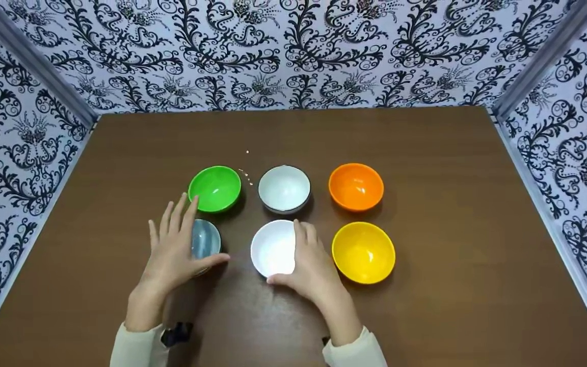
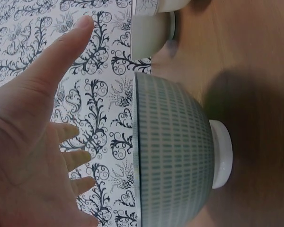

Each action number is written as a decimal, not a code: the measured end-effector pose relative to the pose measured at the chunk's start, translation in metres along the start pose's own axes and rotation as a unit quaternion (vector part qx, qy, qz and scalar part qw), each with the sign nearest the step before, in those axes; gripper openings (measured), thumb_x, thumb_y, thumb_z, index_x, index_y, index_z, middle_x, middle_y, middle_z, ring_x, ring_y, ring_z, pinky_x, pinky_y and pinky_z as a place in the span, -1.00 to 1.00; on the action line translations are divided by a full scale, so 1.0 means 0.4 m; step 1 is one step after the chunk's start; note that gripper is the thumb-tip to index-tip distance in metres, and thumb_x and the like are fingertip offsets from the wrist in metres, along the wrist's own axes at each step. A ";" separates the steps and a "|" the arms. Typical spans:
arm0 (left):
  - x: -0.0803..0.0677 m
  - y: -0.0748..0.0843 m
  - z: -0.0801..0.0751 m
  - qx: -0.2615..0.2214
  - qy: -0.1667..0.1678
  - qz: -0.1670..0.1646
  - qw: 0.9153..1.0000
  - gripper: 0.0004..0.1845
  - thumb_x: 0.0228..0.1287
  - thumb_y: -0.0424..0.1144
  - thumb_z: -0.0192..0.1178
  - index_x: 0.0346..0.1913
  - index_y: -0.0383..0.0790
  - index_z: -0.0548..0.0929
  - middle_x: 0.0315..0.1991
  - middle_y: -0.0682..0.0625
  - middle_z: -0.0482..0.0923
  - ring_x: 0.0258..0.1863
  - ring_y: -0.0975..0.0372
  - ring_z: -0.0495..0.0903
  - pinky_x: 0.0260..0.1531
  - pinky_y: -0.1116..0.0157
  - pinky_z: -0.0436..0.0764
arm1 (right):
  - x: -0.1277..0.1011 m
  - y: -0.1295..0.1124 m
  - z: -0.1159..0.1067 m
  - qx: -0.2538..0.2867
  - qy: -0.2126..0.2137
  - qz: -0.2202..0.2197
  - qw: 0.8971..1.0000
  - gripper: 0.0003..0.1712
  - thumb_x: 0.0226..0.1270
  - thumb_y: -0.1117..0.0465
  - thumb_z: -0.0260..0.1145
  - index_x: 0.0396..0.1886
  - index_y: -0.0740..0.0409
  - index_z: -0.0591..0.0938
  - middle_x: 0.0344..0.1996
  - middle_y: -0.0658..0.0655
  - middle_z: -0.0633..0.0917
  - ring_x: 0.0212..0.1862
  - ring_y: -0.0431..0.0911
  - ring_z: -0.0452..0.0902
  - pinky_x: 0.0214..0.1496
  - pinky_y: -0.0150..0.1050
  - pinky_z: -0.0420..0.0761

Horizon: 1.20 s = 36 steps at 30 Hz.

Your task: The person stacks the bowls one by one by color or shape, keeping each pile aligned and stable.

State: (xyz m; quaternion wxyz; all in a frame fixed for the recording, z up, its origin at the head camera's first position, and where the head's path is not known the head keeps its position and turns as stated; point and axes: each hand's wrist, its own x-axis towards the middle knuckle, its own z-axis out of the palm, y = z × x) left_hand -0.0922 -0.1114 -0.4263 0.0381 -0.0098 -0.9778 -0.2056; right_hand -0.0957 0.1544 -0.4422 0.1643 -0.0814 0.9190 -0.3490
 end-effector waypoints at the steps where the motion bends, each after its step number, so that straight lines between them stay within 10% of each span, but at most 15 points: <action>1: -0.001 -0.004 -0.001 0.000 0.001 -0.002 1.000 0.41 -0.29 0.43 0.50 0.60 -0.07 0.00 0.62 -0.14 -0.10 0.59 -0.17 -0.11 0.47 -0.41 -0.19 | 0.001 -0.001 0.001 0.002 0.000 0.000 1.000 0.42 -0.15 -0.18 0.65 0.60 0.12 0.02 0.50 0.22 0.13 0.42 0.16 0.24 0.49 0.19 0.36; 36: -0.068 -0.069 0.011 -0.039 0.013 -0.034 0.999 0.40 -0.32 0.34 0.56 0.57 -0.18 0.07 0.58 -0.28 -0.03 0.56 -0.22 -0.03 0.50 -0.34 -0.03 | 0.000 0.000 0.007 0.001 0.017 -0.014 1.000 0.42 -0.15 -0.14 0.67 0.59 0.19 0.04 0.50 0.26 0.15 0.43 0.19 0.26 0.49 0.18 0.37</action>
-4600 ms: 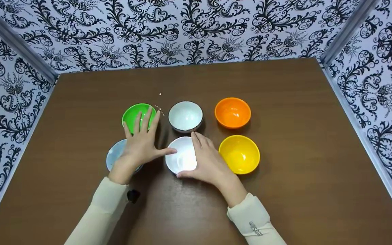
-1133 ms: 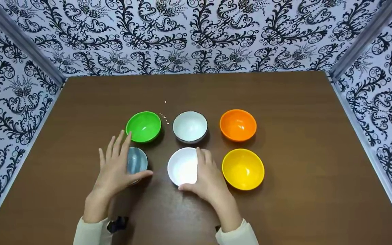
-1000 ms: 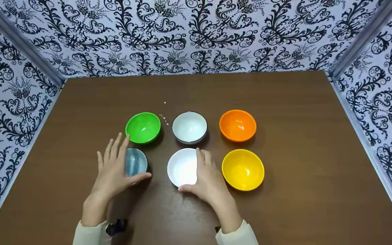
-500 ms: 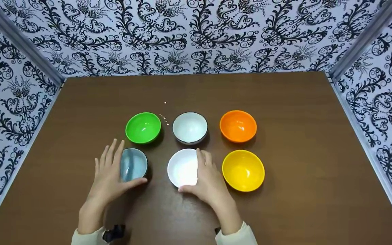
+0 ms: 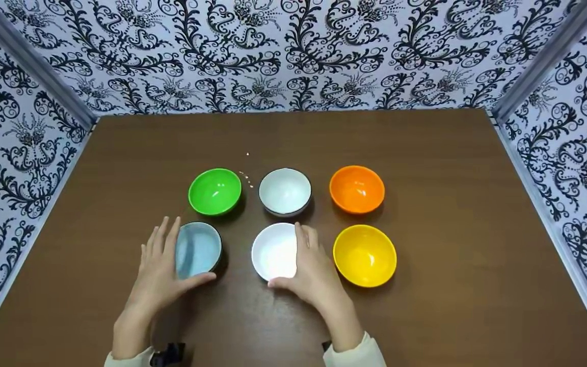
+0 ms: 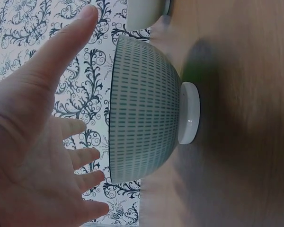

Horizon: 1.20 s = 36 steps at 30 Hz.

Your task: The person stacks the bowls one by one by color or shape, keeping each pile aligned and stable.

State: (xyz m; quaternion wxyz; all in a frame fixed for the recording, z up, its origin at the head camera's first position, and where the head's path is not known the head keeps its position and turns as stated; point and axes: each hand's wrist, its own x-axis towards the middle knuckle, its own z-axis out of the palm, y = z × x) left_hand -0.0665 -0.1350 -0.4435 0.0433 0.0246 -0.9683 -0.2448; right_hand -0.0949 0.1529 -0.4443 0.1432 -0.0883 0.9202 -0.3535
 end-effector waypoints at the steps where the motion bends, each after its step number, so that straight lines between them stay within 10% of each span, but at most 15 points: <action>1: -0.001 -0.002 0.001 -0.003 0.000 -0.001 1.000 0.40 -0.32 0.33 0.57 0.57 -0.19 0.07 0.58 -0.29 -0.04 0.56 -0.23 -0.03 0.50 -0.34 -0.03 | 0.000 0.000 0.000 0.001 0.000 0.000 1.000 0.42 -0.16 -0.14 0.67 0.59 0.19 0.05 0.50 0.25 0.15 0.43 0.18 0.27 0.49 0.17 0.37; 36: -0.018 -0.031 0.023 -0.045 0.006 -0.008 0.999 0.42 -0.34 0.27 0.60 0.57 -0.24 0.05 0.56 -0.32 0.02 0.55 -0.20 0.03 0.51 -0.33 -0.06 | -0.003 0.003 0.002 0.014 0.002 -0.002 1.000 0.41 -0.15 -0.14 0.67 0.59 0.18 0.05 0.49 0.24 0.16 0.42 0.17 0.26 0.50 0.16 0.36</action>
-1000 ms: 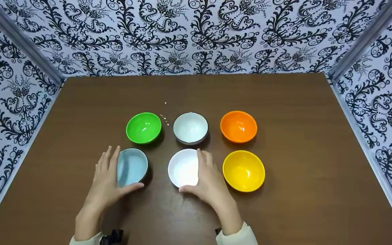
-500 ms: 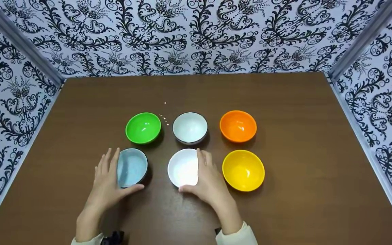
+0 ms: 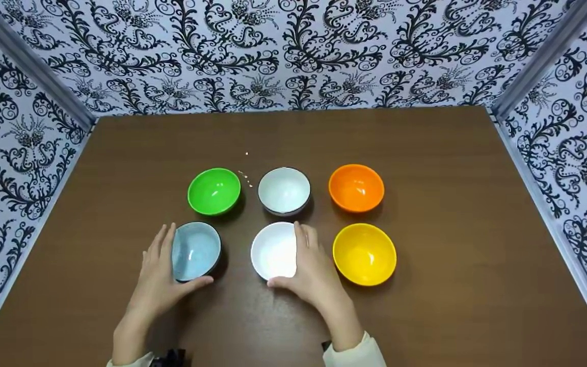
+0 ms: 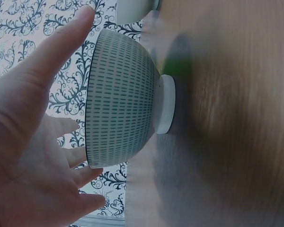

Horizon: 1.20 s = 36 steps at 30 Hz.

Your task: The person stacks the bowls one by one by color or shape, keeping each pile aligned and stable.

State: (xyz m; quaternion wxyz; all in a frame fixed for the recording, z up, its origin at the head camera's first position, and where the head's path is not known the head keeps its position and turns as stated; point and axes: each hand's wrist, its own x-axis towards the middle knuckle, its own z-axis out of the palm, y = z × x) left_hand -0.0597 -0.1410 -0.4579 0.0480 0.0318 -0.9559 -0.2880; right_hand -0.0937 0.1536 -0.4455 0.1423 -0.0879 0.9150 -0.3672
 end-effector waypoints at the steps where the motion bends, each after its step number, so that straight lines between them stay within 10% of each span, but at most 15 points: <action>1: 0.000 -0.001 0.000 -0.001 0.000 0.000 1.000 0.42 -0.34 0.27 0.60 0.57 -0.24 0.06 0.56 -0.32 0.02 0.55 -0.20 0.03 0.51 -0.33 -0.06 | 0.000 0.000 0.000 0.001 -0.001 0.001 1.000 0.41 -0.15 -0.14 0.67 0.59 0.17 0.05 0.49 0.24 0.16 0.42 0.17 0.26 0.50 0.16 0.36; 36: -0.014 -0.026 0.023 -0.115 -0.008 -0.047 0.992 0.31 -0.20 -0.02 0.65 0.59 -0.06 0.01 0.57 -0.08 0.01 0.54 -0.05 0.08 0.42 -0.15 0.36 | 0.003 0.006 0.005 0.006 0.000 0.002 1.000 0.42 -0.14 -0.09 0.67 0.61 0.15 0.02 0.50 0.23 0.12 0.43 0.16 0.26 0.50 0.14 0.36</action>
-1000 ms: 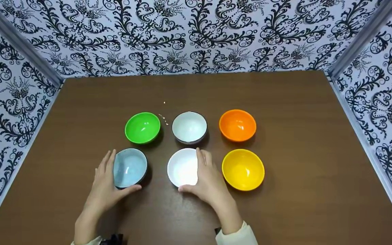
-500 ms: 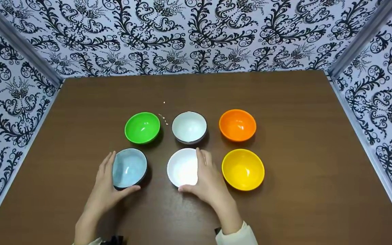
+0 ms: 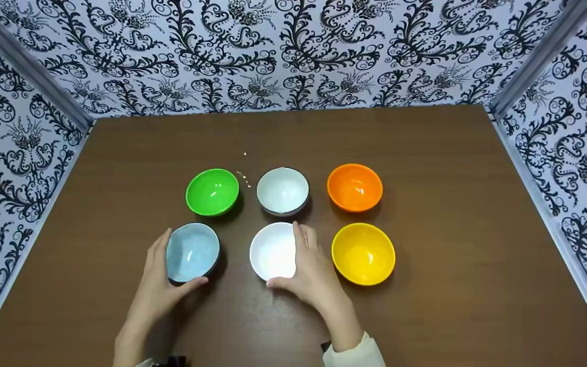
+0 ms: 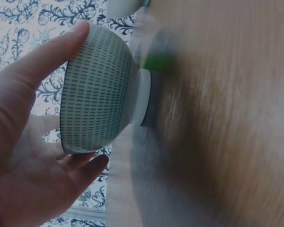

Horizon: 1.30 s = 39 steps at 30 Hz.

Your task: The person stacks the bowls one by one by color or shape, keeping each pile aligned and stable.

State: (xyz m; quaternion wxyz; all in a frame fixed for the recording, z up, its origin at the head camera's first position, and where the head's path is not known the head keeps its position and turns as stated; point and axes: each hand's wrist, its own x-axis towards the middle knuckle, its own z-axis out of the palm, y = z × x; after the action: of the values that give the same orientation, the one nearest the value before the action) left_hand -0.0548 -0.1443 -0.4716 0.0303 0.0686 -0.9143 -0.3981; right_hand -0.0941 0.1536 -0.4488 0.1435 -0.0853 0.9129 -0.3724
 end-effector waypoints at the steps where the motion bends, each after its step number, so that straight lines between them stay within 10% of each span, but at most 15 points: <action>1: 0.000 0.000 0.001 0.000 0.003 0.003 1.000 0.30 -0.19 -0.02 0.65 0.59 -0.06 0.02 0.56 -0.09 0.03 0.54 -0.06 0.10 0.41 -0.15 0.37 | 0.000 0.001 0.000 0.001 0.000 0.000 1.000 0.42 -0.14 -0.10 0.67 0.61 0.15 0.02 0.50 0.23 0.12 0.43 0.16 0.26 0.50 0.14 0.36; 39: -0.008 0.003 0.014 0.030 0.046 0.048 0.997 0.20 -0.32 0.12 0.64 0.45 -0.12 0.23 0.41 -0.01 0.29 0.35 0.08 0.40 0.15 -0.05 0.62 | -0.003 0.010 0.002 0.033 -0.004 0.010 0.999 0.43 -0.14 -0.17 0.65 0.62 0.06 0.00 0.54 0.17 0.08 0.48 0.14 0.20 0.54 0.14 0.30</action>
State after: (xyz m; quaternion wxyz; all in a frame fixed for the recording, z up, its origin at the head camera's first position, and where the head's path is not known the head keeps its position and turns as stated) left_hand -0.0522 -0.1390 -0.4745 0.0892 0.0440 -0.9255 -0.3654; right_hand -0.0930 0.1563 -0.4520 0.1534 -0.0725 0.9005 -0.4004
